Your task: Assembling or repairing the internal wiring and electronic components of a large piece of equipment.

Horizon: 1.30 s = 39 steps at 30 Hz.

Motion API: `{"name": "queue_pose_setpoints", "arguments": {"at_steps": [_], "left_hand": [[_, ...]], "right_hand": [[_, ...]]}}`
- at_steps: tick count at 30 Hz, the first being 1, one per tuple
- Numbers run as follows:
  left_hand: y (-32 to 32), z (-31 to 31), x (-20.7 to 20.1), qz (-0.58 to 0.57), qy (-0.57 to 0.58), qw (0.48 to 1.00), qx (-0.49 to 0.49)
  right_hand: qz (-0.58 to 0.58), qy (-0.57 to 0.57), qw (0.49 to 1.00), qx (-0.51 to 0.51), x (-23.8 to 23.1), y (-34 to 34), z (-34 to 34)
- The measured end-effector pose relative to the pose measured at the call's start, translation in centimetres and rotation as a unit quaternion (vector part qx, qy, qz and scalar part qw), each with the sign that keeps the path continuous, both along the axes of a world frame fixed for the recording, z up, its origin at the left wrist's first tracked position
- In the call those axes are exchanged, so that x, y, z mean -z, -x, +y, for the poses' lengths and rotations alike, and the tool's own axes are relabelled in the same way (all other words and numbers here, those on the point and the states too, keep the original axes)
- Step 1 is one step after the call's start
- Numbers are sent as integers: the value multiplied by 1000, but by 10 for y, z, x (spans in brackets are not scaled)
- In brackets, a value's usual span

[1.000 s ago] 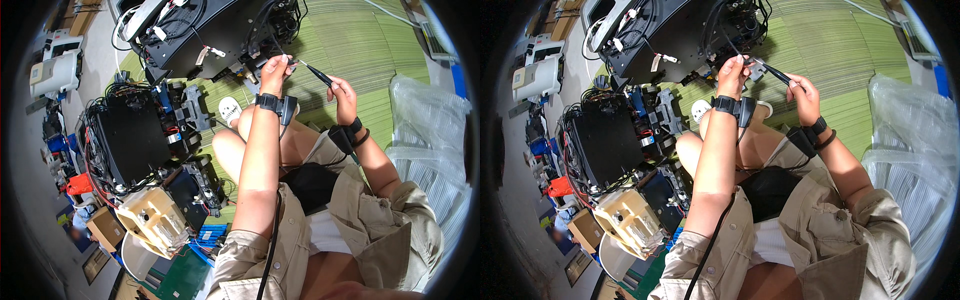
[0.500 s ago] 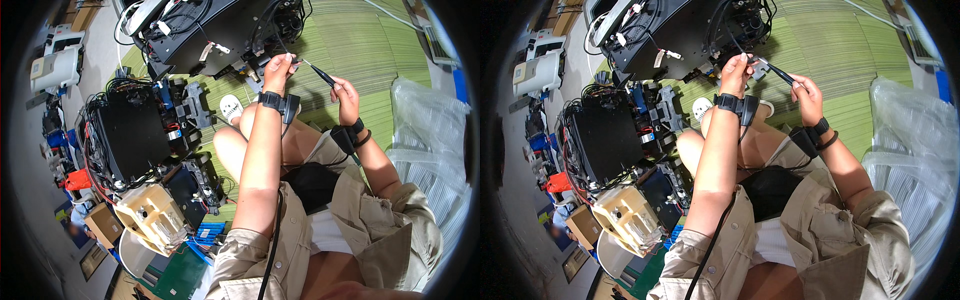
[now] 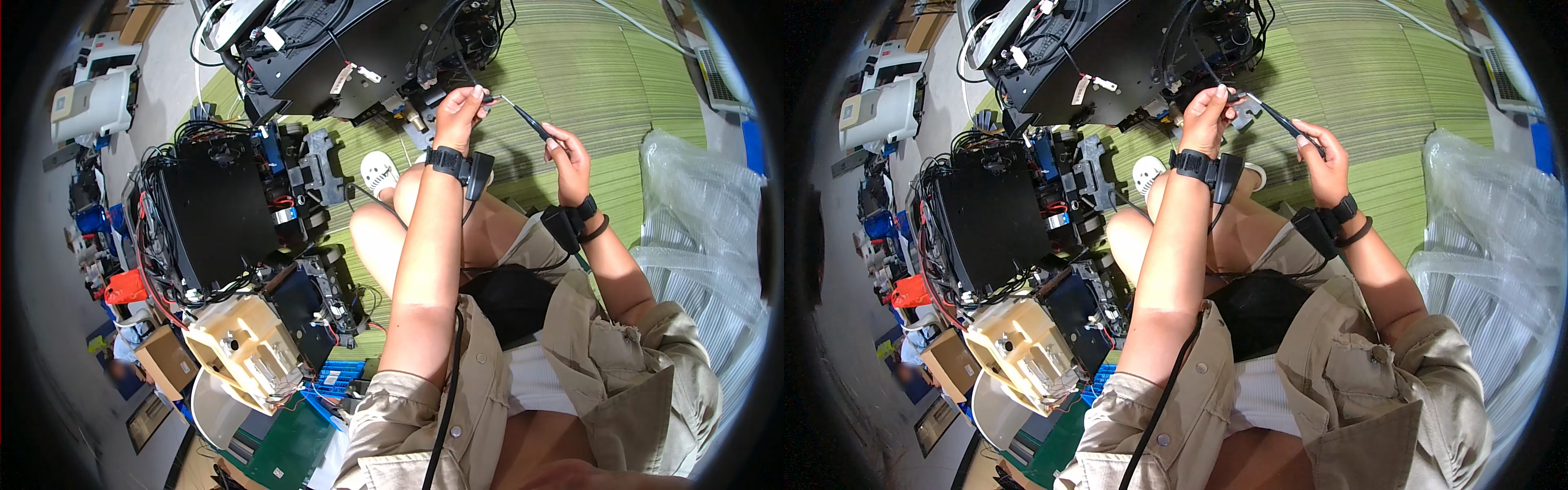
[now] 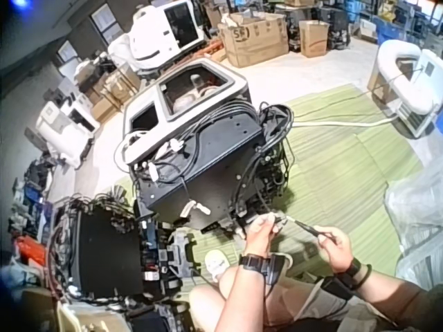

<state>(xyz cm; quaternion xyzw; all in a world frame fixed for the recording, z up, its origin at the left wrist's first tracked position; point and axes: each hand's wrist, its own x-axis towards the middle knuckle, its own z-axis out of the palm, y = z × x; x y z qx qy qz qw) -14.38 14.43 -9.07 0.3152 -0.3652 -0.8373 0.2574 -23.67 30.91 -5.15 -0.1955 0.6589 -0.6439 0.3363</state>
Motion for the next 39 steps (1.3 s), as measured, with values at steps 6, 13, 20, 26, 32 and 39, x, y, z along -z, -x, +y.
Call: {"name": "queue_pose_setpoints", "arguments": {"at_steps": [6,13,20,26,32,39], "left_hand": [[0,-1,1,-13,-3,1000,5],[0,-1,0,-6,-5,1000,3],[0,-1,2,-4,-6,1000,4],[0,-1,7,-26,-3,1000,4],[0,-5,9,-115,41,985,-126],[-9,-14,-4,3,-24,965,-262]], "right_hand": [[49,4,999,-13,3,1,2],[103,-3,994,-27,7,3,4],[96,2,995,-28,8,2,5],[92,-2,995,-28,9,2,5],[30,-20,999,1,10,2,6],[37,-21,999,0,8,2,6]]}}
